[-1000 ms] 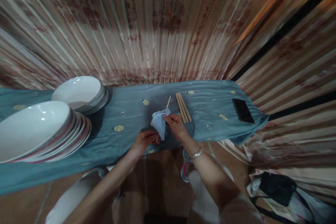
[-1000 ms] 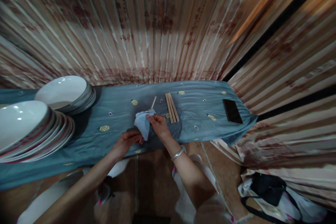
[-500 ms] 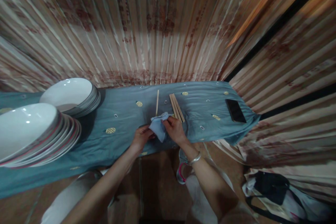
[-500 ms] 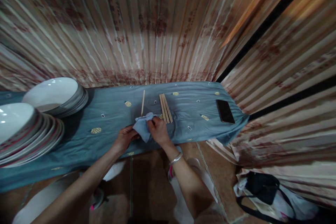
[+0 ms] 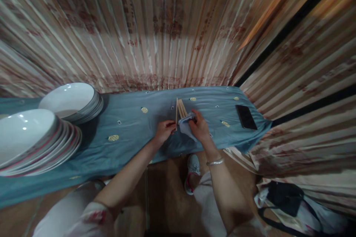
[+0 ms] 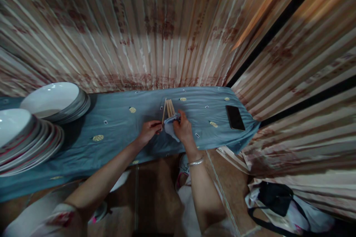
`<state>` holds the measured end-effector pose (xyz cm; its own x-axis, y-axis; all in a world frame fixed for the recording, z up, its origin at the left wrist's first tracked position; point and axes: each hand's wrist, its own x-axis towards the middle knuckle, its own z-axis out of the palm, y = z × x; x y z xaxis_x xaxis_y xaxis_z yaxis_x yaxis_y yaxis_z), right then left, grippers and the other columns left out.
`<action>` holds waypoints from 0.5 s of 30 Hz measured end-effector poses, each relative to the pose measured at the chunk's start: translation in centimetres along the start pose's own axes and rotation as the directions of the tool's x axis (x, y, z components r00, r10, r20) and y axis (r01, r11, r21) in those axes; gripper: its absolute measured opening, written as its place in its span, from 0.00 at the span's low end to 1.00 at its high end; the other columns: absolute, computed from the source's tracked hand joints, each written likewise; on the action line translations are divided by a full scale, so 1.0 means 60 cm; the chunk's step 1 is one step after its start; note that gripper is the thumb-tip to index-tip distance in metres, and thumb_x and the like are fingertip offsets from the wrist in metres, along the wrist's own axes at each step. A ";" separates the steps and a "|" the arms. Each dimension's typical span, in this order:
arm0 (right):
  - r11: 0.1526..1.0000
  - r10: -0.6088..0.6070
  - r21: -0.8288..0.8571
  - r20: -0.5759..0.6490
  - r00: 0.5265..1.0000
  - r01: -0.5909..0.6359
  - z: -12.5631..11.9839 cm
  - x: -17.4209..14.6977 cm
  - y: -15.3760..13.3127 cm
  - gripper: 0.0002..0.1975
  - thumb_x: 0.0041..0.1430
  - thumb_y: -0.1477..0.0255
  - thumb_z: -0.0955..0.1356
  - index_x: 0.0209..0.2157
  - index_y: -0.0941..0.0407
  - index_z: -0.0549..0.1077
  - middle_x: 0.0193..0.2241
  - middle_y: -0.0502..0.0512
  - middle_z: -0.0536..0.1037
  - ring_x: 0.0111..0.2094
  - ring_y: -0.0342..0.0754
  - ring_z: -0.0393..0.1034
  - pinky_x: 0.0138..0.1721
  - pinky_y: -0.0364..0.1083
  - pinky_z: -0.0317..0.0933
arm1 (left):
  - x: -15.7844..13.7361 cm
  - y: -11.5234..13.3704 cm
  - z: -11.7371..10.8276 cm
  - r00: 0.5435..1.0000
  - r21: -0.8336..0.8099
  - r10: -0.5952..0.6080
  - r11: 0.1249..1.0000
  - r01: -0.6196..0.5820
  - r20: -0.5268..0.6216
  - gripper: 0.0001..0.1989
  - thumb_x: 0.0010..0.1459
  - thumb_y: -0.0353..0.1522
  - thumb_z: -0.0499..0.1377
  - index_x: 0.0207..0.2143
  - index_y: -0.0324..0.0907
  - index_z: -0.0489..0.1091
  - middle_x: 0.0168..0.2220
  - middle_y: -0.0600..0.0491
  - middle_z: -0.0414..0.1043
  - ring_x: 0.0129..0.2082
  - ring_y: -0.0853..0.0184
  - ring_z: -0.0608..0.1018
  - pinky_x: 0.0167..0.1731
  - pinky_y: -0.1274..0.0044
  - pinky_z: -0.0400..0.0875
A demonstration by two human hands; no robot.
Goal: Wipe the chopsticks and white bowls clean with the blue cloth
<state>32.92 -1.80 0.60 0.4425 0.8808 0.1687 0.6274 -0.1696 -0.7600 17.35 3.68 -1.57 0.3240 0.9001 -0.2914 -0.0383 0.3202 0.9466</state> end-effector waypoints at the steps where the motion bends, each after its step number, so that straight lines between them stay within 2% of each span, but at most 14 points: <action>1: 0.999 -0.014 -0.044 0.017 1.000 0.015 -0.003 0.000 0.002 0.28 0.51 0.76 0.63 0.56 0.60 0.67 0.42 0.61 0.79 0.40 0.54 0.74 0.45 0.50 0.64 | 0.004 -0.002 0.005 1.000 0.016 -0.003 1.000 0.003 -0.003 0.06 0.42 0.29 0.66 0.26 0.37 0.74 0.17 0.58 0.71 0.18 0.72 0.72 0.18 0.81 0.64; 5: 0.986 -0.058 -0.152 0.065 0.996 0.068 -0.007 0.001 0.009 0.26 0.51 0.79 0.62 0.54 0.57 0.70 0.48 0.61 0.78 0.48 0.55 0.72 0.51 0.50 0.62 | 0.011 -0.009 0.016 1.000 0.061 -0.008 0.998 0.009 -0.020 0.04 0.46 0.26 0.64 0.28 0.37 0.73 0.17 0.58 0.70 0.17 0.72 0.72 0.20 0.80 0.68; 10: 0.971 -0.029 -0.232 0.117 0.993 0.056 -0.008 0.000 0.004 0.25 0.53 0.79 0.62 0.54 0.59 0.71 0.47 0.63 0.78 0.47 0.56 0.73 0.51 0.51 0.63 | 0.015 -0.012 0.021 1.000 0.132 -0.020 0.991 0.022 -0.016 0.05 0.49 0.22 0.62 0.31 0.35 0.73 0.18 0.59 0.69 0.18 0.73 0.73 0.21 0.80 0.71; 15: 0.957 -0.006 -0.289 0.100 0.995 0.035 -0.027 0.006 0.007 0.24 0.55 0.78 0.62 0.54 0.60 0.71 0.47 0.62 0.79 0.47 0.56 0.74 0.51 0.51 0.64 | 0.031 -0.008 0.027 0.998 0.252 -0.058 0.966 0.053 0.015 0.09 0.50 0.21 0.63 0.36 0.34 0.74 0.20 0.58 0.71 0.17 0.73 0.74 0.20 0.81 0.71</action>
<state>34.34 -2.27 1.36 0.3723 0.9217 0.1092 0.8006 -0.2594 -0.5402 19.52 4.73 -2.36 0.3398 0.8753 -0.3441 0.2186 0.2824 0.9341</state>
